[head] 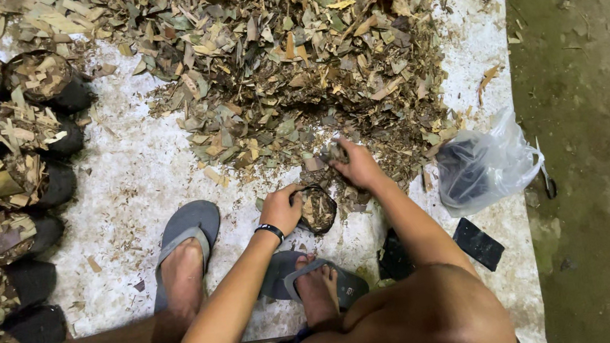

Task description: The person sits on the floor and fills small black pots with wood chips from a large pile. They scoop the chips by hand, pack them into the pots, and place the filled pots in a row to the left.

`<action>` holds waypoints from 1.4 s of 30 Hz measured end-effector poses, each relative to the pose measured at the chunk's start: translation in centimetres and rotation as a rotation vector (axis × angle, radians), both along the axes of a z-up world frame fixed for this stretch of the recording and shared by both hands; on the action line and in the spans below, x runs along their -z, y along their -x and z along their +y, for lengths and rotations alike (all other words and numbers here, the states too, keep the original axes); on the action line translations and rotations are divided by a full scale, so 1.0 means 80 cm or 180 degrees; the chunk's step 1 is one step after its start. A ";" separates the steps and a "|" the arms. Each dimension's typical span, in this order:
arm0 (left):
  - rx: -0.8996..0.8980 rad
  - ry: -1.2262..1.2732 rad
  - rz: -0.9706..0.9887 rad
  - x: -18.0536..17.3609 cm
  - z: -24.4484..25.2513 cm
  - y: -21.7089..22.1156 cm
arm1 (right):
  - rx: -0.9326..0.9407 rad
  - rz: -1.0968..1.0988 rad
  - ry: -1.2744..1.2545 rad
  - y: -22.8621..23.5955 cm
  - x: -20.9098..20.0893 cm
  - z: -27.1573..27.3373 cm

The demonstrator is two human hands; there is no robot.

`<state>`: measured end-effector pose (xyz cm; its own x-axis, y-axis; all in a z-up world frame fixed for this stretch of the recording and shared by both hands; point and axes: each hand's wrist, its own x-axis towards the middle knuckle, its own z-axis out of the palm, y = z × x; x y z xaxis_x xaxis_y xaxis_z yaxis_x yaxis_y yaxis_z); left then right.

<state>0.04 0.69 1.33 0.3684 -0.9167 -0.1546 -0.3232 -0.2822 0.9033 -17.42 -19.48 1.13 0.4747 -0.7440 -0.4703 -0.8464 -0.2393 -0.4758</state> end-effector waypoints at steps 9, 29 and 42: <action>0.0042 -0.0269 0.0072 -0.014 0.000 -0.003 | -0.1601 0.1089 0.0012 -0.058 -0.089 0.026; 0.0074 -0.0035 0.0200 0.005 -0.010 -0.007 | -0.0393 -0.0662 0.0536 0.039 0.029 0.041; -0.0064 -0.0228 0.0157 0.039 -0.009 -0.005 | -0.1911 -0.0532 0.1994 -0.019 -0.086 0.146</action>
<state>0.41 -0.07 -1.79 0.3770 -0.8951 -0.2379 -0.2724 -0.3527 0.8952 -15.86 -7.76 8.04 0.8943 -0.4446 0.0508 -0.4251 -0.8794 -0.2145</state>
